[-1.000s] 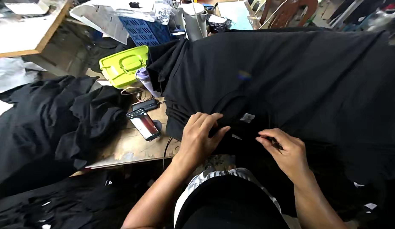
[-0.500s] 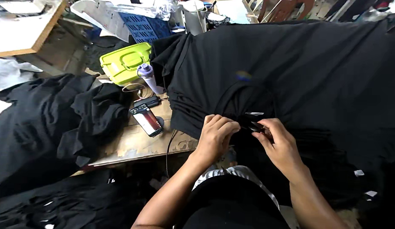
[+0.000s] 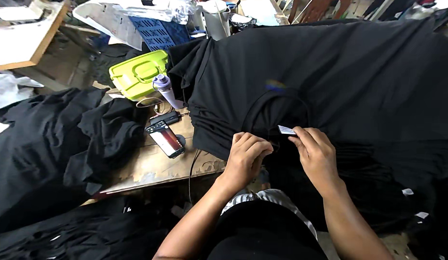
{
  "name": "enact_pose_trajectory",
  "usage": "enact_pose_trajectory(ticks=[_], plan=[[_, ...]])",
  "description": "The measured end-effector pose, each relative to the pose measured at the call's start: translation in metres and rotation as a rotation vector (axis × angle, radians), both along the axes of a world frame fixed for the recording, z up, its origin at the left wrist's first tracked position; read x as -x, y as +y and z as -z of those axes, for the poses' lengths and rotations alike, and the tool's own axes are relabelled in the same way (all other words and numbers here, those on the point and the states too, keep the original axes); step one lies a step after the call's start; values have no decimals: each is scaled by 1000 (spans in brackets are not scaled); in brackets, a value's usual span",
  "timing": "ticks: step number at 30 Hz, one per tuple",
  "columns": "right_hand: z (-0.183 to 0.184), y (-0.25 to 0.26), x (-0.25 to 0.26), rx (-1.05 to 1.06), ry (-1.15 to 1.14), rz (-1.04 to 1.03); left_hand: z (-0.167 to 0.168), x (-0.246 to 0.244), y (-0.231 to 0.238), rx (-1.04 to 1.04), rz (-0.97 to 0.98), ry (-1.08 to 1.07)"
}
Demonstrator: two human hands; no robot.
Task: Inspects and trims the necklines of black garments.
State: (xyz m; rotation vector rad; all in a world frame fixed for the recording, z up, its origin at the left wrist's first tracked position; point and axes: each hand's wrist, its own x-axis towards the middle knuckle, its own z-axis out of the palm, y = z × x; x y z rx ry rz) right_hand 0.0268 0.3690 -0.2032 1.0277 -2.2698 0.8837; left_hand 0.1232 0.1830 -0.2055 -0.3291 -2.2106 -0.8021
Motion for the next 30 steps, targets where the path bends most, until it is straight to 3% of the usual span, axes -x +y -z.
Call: enact_pose_trajectory(ticks=[13,19,22,25,27,30], plan=[[-2,-27,8,39,-17,-134,4,3,4,-9,-28,4],[-19,0,20,237,-141,-116,-13,-8,24,181,216,-175],[-19,15,29,340,-288,-111,-26,8,43,147,-23,-19],[-6,13,27,338,-348,-124,-16,49,41,288,-345,-17],[1,15,23,255,-290,-128,-4,59,36,348,-369,-68],[8,25,17,68,-149,-101,-5,34,35,192,-235,-105]])
